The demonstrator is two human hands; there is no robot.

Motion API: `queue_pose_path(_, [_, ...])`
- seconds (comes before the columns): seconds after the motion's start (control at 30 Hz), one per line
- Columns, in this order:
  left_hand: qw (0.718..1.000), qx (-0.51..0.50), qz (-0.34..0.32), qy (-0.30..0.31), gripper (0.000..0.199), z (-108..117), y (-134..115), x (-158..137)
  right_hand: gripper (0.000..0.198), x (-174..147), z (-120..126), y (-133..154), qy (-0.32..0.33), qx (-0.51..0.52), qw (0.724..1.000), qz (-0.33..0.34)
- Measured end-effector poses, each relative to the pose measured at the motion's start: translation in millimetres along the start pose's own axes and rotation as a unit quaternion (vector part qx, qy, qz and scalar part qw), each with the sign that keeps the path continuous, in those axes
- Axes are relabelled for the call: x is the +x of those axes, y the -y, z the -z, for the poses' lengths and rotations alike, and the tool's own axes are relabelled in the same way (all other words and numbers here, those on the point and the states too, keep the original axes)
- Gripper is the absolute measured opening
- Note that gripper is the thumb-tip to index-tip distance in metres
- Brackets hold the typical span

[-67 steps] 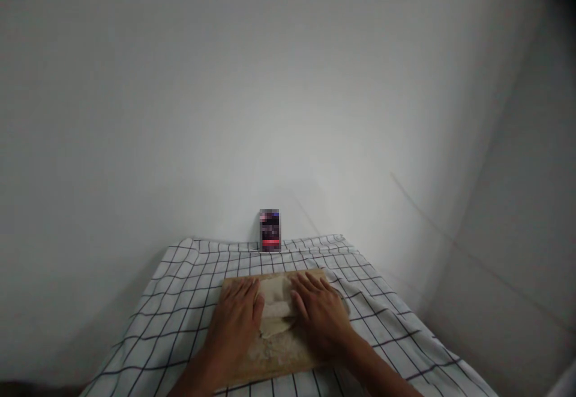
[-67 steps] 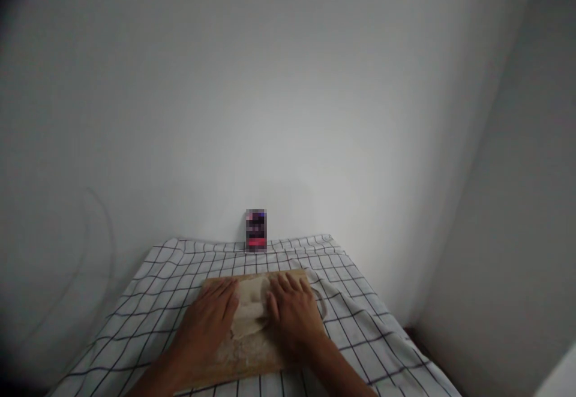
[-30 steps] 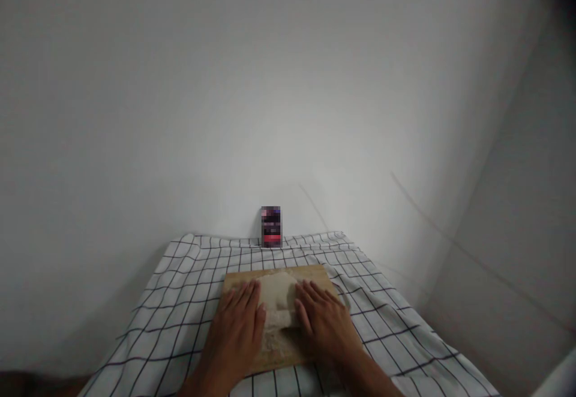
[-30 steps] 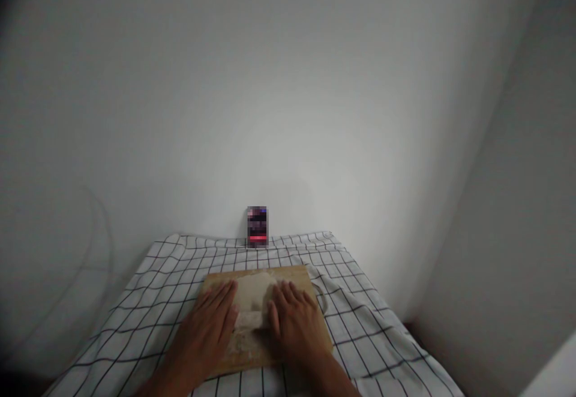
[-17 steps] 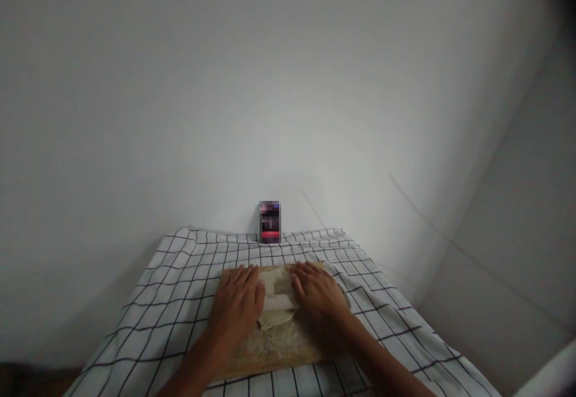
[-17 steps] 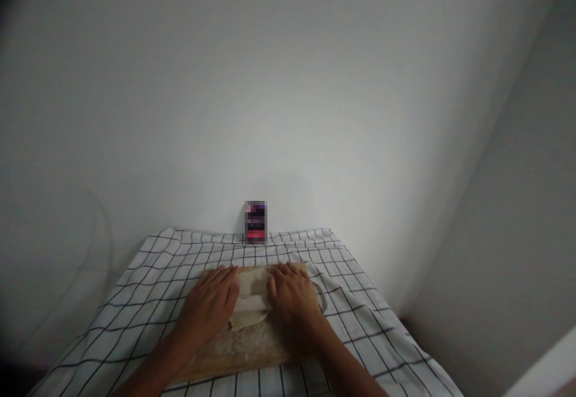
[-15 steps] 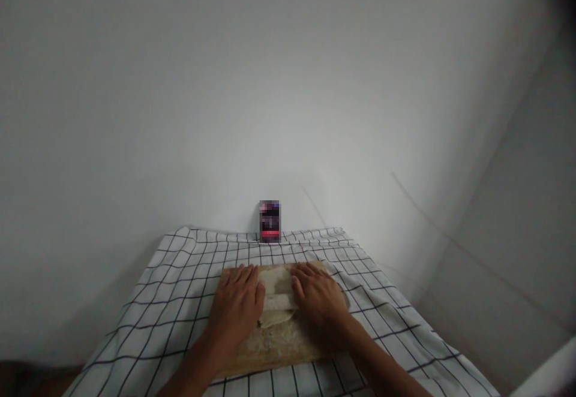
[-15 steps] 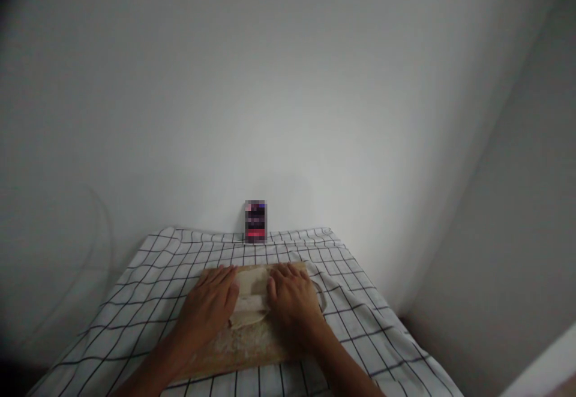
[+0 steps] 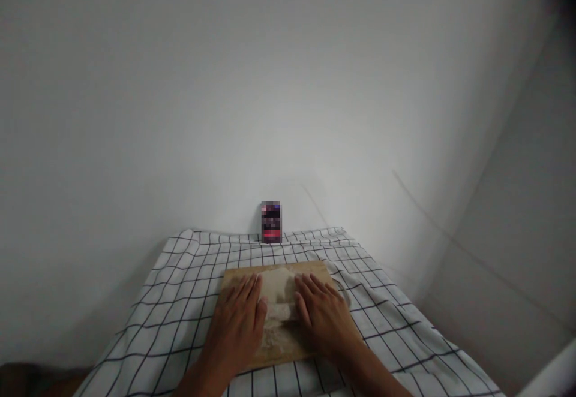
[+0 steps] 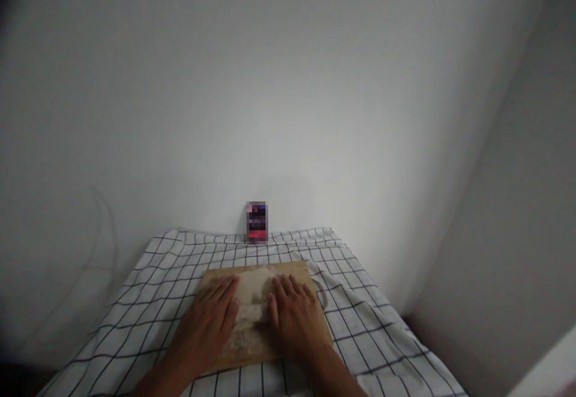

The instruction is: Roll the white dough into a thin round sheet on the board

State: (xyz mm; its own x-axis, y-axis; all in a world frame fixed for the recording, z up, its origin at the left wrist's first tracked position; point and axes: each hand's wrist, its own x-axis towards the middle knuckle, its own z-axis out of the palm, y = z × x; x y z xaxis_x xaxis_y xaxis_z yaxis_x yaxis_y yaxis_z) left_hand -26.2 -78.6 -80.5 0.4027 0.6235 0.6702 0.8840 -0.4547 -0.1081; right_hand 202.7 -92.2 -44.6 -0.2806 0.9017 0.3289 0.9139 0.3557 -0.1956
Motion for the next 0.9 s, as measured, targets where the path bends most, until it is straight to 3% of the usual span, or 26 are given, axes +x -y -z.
queue_pose_path(0.23, [0.998, 0.011, 0.05, 0.046, 0.043, -13.9, 13.3, 37.6, 0.045, 52.9, 1.4, -14.5, 0.018, 0.012, 1.0, 0.016])
queue_pose_path(0.37, [0.997, 0.003, 0.062, 0.039, 0.041, -13.8, 14.2, 44.2, 0.046, 61.2, -2.8, -18.2, 0.021, 0.001, 1.0, 0.016])
queue_pose_path(0.67, [0.999, -0.001, 0.031, 0.026, 0.043, -2.2, 2.6, 27.5, 0.045, 28.8, 2.7, -8.3, -0.001, -0.001, 1.0, 0.008])
queue_pose_path(0.9, [1.0, -0.006, 0.009, 0.005, 0.046, 7.9, -5.2, -0.4, 0.052, -10.6, 0.3, 9.8, 0.006, -0.027, 0.999, -0.035])
